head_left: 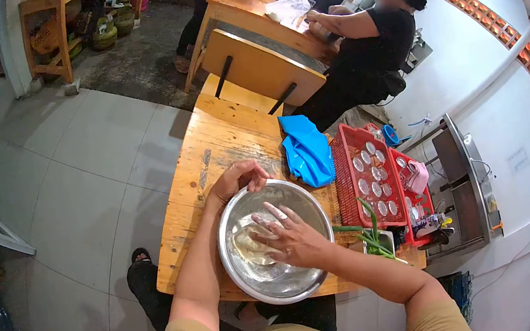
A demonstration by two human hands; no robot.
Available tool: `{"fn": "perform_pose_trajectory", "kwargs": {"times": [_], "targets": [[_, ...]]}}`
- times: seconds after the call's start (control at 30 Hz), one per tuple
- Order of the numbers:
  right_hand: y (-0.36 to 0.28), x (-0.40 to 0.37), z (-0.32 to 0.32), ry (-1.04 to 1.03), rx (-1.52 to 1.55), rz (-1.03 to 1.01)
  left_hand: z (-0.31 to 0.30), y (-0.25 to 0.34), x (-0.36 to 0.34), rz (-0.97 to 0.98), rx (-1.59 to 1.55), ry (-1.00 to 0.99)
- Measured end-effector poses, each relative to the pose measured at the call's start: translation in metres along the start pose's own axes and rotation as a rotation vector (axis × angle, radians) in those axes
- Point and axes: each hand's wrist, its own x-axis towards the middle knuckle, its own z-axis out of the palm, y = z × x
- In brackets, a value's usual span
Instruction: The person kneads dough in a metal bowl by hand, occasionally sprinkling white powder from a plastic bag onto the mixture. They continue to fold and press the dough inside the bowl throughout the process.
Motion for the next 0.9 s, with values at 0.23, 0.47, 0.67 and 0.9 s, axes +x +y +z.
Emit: {"fn": "perform_pose_trajectory", "kwargs": {"times": [0.23,0.47,0.67,0.9], "targets": [[0.008,0.029,0.043,-0.074,0.021,-0.183,0.004,0.006,-0.001,0.006,0.021,0.035],[0.008,0.046,0.067,0.189,0.035,-0.138,-0.011,-0.010,0.006,-0.047,0.050,0.037],[-0.002,0.071,0.073,0.334,0.227,0.244,0.010,0.008,0.002,-0.002,0.079,0.013],[-0.028,0.020,0.011,-0.031,0.300,0.065,0.013,0.018,-0.007,0.055,0.162,0.032]]}}
